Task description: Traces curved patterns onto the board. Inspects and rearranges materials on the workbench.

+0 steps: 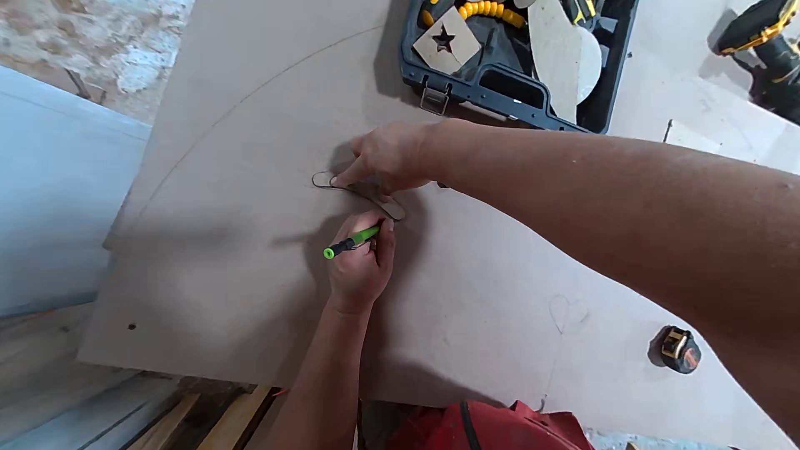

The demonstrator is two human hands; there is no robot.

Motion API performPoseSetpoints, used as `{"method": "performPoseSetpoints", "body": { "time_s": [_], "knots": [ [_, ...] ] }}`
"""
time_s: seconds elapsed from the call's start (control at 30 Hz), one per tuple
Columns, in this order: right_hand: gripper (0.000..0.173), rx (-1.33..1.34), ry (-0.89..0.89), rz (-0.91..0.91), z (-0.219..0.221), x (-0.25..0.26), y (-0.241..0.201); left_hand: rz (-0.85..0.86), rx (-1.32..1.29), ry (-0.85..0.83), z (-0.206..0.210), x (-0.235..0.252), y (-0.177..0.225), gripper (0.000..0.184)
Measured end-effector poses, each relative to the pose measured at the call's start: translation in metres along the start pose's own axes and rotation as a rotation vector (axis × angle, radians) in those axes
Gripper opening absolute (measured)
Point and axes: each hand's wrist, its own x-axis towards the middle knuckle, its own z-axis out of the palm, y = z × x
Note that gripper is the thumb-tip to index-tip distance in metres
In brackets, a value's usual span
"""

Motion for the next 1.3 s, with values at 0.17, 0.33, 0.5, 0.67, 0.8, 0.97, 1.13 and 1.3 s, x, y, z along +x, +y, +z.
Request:
{"method": "performPoseSetpoints", "body": {
  "time_s": [0.17, 0.33, 0.5, 0.67, 0.8, 0.97, 1.13, 1.3],
  "knots": [
    [0.066, -0.033, 0.002, -0.017, -0.001, -0.001, 0.0, 0.06, -0.012, -0.018, 0.002, -0.001, -0.002, 0.023],
    [0.066, -0.014, 0.017, -0.026, 0.002, 0.0, 0.003, 0.106, 0.015, -0.068, 0.003, -0.002, 0.002, 0.022],
    [0.066, -0.023, 0.014, -0.033, 0.002, 0.001, 0.003, 0.176, 0.072, -0.078, 0.006, -0.003, 0.004, 0.02],
    [0.066, -0.014, 0.004, -0.022, 0.0, -0.001, 0.001, 0.276, 0.136, -0.081, 0.008, -0.002, 0.004, 0.019],
    [0.066, -0.034, -0.007, -0.016, -0.001, -0.002, -0.001, 0.307, 0.218, -0.126, 0.008, -0.001, 0.009, 0.019],
    [0.067, -0.028, 0.007, -0.016, 0.001, -0.001, 0.001, 0.339, 0.31, -0.167, 0.008, 0.0, 0.013, 0.02],
    [0.067, -0.009, 0.016, -0.035, 0.002, 0.002, 0.003, 0.344, 0.329, -0.183, 0.009, 0.001, 0.014, 0.02],
    [0.066, -0.011, 0.003, -0.014, 0.001, 0.0, 0.001, 0.358, 0.283, -0.169, 0.007, 0.0, 0.012, 0.021]
  ]
}}
